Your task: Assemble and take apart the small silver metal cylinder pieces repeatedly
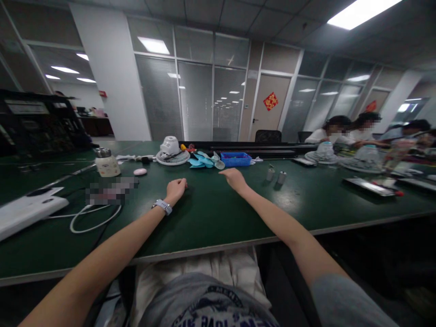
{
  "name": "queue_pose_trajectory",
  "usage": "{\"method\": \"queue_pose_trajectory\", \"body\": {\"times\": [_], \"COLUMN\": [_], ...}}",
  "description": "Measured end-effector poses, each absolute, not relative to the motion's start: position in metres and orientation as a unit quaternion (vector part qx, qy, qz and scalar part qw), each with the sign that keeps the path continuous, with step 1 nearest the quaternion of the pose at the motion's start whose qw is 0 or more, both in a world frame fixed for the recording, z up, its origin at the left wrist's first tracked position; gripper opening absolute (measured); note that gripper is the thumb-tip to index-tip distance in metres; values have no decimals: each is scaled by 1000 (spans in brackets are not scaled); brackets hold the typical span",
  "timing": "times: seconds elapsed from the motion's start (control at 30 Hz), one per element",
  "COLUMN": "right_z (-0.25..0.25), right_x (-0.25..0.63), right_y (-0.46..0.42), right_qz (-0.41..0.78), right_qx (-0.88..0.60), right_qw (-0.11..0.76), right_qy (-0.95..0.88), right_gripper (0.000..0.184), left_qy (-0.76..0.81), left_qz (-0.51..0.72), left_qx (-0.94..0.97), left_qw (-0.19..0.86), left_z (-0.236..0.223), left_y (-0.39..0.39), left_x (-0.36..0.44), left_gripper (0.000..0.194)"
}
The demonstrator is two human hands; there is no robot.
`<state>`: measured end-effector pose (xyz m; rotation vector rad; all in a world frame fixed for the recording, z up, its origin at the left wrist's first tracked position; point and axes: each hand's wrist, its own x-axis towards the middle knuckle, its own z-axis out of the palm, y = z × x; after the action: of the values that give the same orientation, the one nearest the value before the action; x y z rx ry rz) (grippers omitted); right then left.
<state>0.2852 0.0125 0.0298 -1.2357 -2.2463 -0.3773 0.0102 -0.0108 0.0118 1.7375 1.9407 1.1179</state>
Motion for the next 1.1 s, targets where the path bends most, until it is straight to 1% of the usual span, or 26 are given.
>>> {"method": "queue_pose_trajectory", "body": {"times": [0.13,0.2,0.27,0.43,0.57,0.77,0.93,1.1], "right_z": [44,41,35,23,23,22,20,19], "right_x": [377,412,434,447,447,449,451,453], "right_y": [25,29,31,36,37,38,41,45], "right_qz": [-213,-217,-207,-196,-203,-186,-213,-217], "right_qx": [-617,-679,-709,-731,-732,-741,-723,-727], "right_qw": [355,373,375,367,363,358,374,350], "right_qy": [-670,-594,-560,-542,-539,-537,-540,-550], "right_gripper": [40,39,37,38,41,39,40,43], "left_qy": [667,658,653,658,653,655,662,657], "left_qz": [392,397,399,396,395,392,386,389], "left_qx": [615,621,624,622,627,627,626,630], "left_qw": [153,153,155,153,156,155,144,146], "left_z": [10,9,8,11,12,11,9,9], "left_y": [-11,-11,-11,-13,-14,-13,-11,-11], "left_x": [11,10,10,11,12,11,11,11], "left_gripper": [34,34,34,35,35,34,34,35]}}
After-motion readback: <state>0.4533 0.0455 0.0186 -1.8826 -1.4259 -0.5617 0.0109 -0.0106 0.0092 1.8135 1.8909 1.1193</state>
